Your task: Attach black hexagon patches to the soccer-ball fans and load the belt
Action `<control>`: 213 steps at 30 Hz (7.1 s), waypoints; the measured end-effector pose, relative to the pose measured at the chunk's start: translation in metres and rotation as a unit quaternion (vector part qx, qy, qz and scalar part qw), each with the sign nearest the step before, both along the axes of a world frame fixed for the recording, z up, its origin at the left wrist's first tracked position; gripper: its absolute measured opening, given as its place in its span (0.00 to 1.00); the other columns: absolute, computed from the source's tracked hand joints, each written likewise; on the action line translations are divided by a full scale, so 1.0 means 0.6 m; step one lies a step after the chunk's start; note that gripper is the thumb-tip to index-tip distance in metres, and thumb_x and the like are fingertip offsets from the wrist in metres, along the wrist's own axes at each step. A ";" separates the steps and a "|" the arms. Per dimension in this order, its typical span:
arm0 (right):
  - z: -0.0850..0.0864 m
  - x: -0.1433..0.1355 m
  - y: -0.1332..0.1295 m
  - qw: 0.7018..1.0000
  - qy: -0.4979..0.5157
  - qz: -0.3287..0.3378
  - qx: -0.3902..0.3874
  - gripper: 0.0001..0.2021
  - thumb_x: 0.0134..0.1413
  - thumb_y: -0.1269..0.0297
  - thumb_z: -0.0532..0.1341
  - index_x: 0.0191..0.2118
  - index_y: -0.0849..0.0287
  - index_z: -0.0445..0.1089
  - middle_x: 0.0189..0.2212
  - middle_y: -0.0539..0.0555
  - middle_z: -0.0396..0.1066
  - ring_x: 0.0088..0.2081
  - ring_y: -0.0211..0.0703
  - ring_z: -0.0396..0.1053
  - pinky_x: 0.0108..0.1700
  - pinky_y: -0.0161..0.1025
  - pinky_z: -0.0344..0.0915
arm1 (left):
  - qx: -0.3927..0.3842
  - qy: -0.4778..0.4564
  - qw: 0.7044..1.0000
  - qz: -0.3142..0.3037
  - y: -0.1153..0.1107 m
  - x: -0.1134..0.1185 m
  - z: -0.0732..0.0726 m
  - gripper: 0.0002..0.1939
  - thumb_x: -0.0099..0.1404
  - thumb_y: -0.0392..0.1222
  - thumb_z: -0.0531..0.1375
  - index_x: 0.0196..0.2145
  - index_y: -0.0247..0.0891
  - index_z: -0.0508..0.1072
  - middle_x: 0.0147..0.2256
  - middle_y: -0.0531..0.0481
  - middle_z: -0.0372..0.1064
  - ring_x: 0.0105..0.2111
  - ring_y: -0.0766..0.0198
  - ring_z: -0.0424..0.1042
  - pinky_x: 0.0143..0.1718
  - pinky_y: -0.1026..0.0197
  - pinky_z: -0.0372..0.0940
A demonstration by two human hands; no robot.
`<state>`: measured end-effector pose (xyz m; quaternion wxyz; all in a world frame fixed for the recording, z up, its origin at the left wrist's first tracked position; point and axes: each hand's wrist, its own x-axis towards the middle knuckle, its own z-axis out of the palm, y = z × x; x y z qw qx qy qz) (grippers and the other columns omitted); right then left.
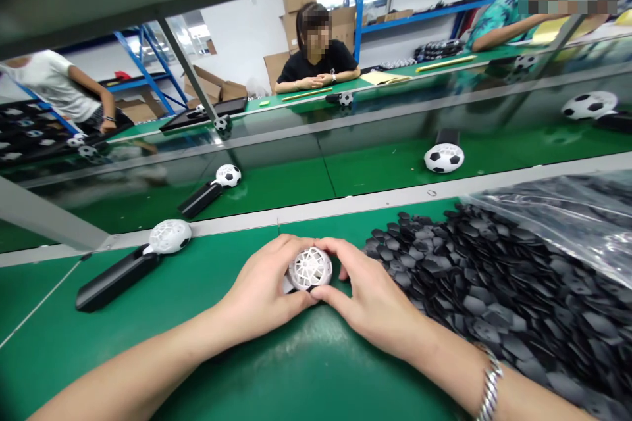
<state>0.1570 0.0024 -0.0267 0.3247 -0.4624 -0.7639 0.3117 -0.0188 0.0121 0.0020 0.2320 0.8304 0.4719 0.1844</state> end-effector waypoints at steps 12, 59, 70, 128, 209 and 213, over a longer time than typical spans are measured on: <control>0.039 0.074 0.032 0.974 -0.224 -0.026 -0.029 0.06 0.52 0.68 0.58 0.27 0.55 0.69 0.28 0.49 0.67 0.28 0.39 0.65 0.30 0.37 0.60 | -0.008 0.103 0.992 -0.073 0.023 -0.036 0.009 0.33 0.55 0.33 0.57 0.57 0.45 0.53 0.58 0.50 0.54 0.56 0.54 0.56 0.55 0.47 0.54; 0.035 0.024 -0.003 1.000 -0.012 0.008 0.007 0.05 0.54 0.67 0.57 0.32 0.53 0.70 0.30 0.50 0.72 0.33 0.42 0.69 0.35 0.38 0.66 | 0.030 0.053 0.996 -0.063 0.014 -0.028 -0.010 0.38 0.50 0.48 0.63 0.57 0.41 0.54 0.53 0.46 0.62 0.54 0.52 0.57 0.59 0.41 0.37; 0.030 0.017 -0.006 0.999 -0.024 0.030 0.019 0.05 0.55 0.69 0.56 0.34 0.55 0.69 0.30 0.50 0.69 0.30 0.39 0.66 0.31 0.35 0.64 | 0.042 0.043 0.997 -0.053 0.014 -0.023 -0.015 0.36 0.50 0.48 0.64 0.55 0.40 0.56 0.51 0.47 0.64 0.52 0.55 0.59 0.59 0.42 0.38; 0.016 0.001 -0.002 0.999 0.045 0.011 -0.020 0.04 0.51 0.68 0.60 0.28 0.54 0.67 0.40 0.50 0.60 0.45 0.42 0.61 0.49 0.40 0.56 | 0.025 0.005 0.999 -0.020 0.010 -0.012 -0.015 0.31 0.49 0.48 0.62 0.51 0.40 0.63 0.48 0.48 0.66 0.51 0.55 0.61 0.61 0.46 0.38; 0.030 -0.005 0.005 0.985 0.073 0.010 -0.157 0.05 0.47 0.69 0.60 0.23 0.57 0.65 0.24 0.46 0.62 0.27 0.37 0.60 0.30 0.34 0.58 | -0.103 -0.130 0.982 -0.090 0.014 -0.006 -0.012 0.22 0.51 0.34 0.59 0.45 0.42 0.63 0.50 0.48 0.63 0.62 0.53 0.42 0.59 0.43 0.47; 0.029 -0.005 0.006 0.979 0.077 0.011 -0.188 0.05 0.47 0.67 0.59 0.24 0.57 0.62 0.21 0.45 0.60 0.25 0.36 0.58 0.27 0.33 0.56 | -0.071 -0.136 0.982 -0.106 0.011 -0.004 -0.016 0.21 0.50 0.31 0.58 0.43 0.42 0.63 0.48 0.48 0.64 0.60 0.55 0.46 0.60 0.46 0.45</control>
